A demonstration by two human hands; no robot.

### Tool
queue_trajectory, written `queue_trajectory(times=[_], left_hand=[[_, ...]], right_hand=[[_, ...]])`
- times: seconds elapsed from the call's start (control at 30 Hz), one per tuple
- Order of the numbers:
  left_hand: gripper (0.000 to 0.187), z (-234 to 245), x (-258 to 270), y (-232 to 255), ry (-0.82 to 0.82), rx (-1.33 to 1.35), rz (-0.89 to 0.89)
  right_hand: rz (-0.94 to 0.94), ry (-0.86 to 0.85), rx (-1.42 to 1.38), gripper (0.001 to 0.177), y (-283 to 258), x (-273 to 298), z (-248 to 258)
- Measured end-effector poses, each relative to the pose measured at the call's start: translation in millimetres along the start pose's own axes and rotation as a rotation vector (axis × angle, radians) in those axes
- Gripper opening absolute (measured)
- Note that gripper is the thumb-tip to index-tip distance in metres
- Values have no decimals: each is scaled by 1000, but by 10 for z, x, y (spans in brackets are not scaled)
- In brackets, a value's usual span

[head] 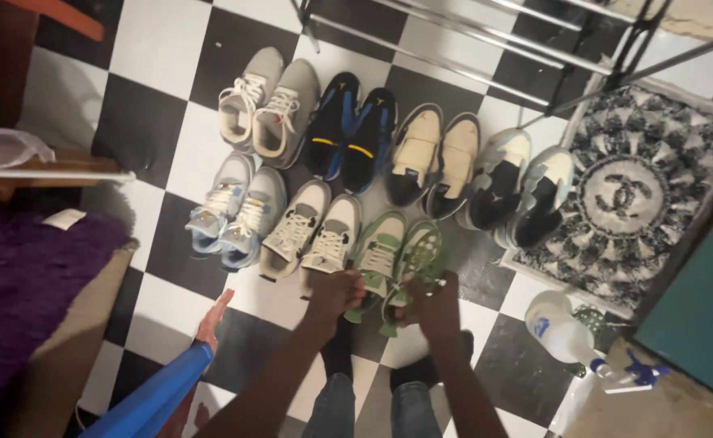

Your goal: The person picks up a green and white sneaker and a green insole, then places them back on the floor. They spray a metal shoe rack with a cleaning solution and wipe the rack with a cloth, cleaning multiple bars and sections.

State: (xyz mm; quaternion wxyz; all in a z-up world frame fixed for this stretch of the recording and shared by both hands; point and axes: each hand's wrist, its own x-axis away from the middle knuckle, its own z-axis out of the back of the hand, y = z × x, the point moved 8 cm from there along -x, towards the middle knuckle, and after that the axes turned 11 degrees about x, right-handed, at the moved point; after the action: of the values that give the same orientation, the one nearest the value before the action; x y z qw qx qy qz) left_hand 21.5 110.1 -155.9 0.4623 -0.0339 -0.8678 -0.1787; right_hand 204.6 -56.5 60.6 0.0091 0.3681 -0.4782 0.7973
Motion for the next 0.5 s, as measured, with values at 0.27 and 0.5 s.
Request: queue_trajectory(times=[0.27,0.5], left_hand=[[35,-1493,1119,563,75,-1338,-871],[25,-1669,580,508,54,-1830,-538]], right_hand=[[-420,147,10,60,-129,600,369],[-390,168,-134,48,429,960,283]])
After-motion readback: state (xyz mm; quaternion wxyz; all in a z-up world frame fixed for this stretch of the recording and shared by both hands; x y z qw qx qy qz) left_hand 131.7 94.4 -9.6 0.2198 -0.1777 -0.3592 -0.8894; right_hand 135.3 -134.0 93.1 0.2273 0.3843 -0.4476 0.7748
